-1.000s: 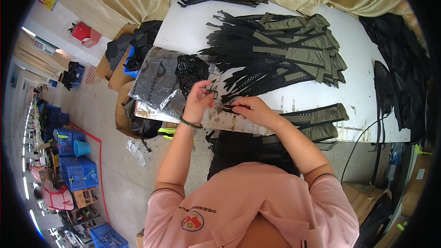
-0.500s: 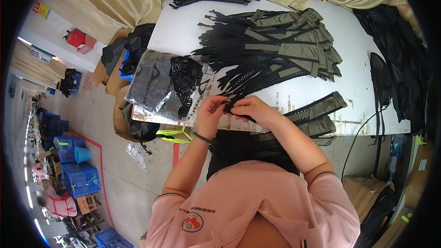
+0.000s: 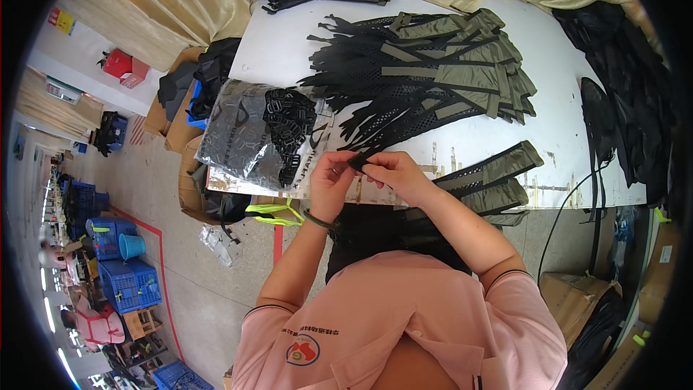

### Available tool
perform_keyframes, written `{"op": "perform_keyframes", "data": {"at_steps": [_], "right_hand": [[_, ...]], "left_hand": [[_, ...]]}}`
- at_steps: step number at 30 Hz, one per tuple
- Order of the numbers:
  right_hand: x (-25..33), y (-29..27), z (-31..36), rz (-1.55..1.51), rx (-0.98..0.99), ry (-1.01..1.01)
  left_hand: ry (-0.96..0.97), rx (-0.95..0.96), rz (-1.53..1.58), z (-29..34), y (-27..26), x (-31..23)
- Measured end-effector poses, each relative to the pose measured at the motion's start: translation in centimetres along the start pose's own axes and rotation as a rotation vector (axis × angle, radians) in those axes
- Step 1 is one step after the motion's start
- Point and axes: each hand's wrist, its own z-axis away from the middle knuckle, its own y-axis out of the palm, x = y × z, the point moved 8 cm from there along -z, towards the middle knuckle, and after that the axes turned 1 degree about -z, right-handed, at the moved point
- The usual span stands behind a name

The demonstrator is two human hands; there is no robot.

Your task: Sorting and bundling black mesh straps at a manufacturing workstation.

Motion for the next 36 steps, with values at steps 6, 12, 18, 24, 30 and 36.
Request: {"op": "perform_keyframes", "data": {"at_steps": [6, 12, 18, 24, 30, 36], "right_hand": [[1.0, 0.2, 0.3, 0.116, -0.016, -0.061], [1.0, -0.3, 0.5, 0.129, -0.057, -0.046], [0.5, -0.5, 0.5, -0.045, -0.073, 0.005], [0.4, 0.5, 0.8, -0.378, -0.026, 0.062], [0.5, -0.1, 0.8, -0.201, -0.080, -0.040], [1.1, -0.2, 1.0, -0.113, -0.101, -0.049]], "left_hand": [[-0.051, 0.022, 0.038, 0.2, -0.3, 0.8], [-0.068, 0.025, 0.040, 0.5, 0.0, 0.5], [0.074, 0.000, -0.029, 0.7, 0.3, -0.1], [0.131, 0.019, 0.070, 0.8, 0.5, -0.2], [0.118, 0.007, 0.050, 1.1, 0.7, 0.0], [0.161, -0.001, -0.083, 1.2, 0.9, -0.6]]}}
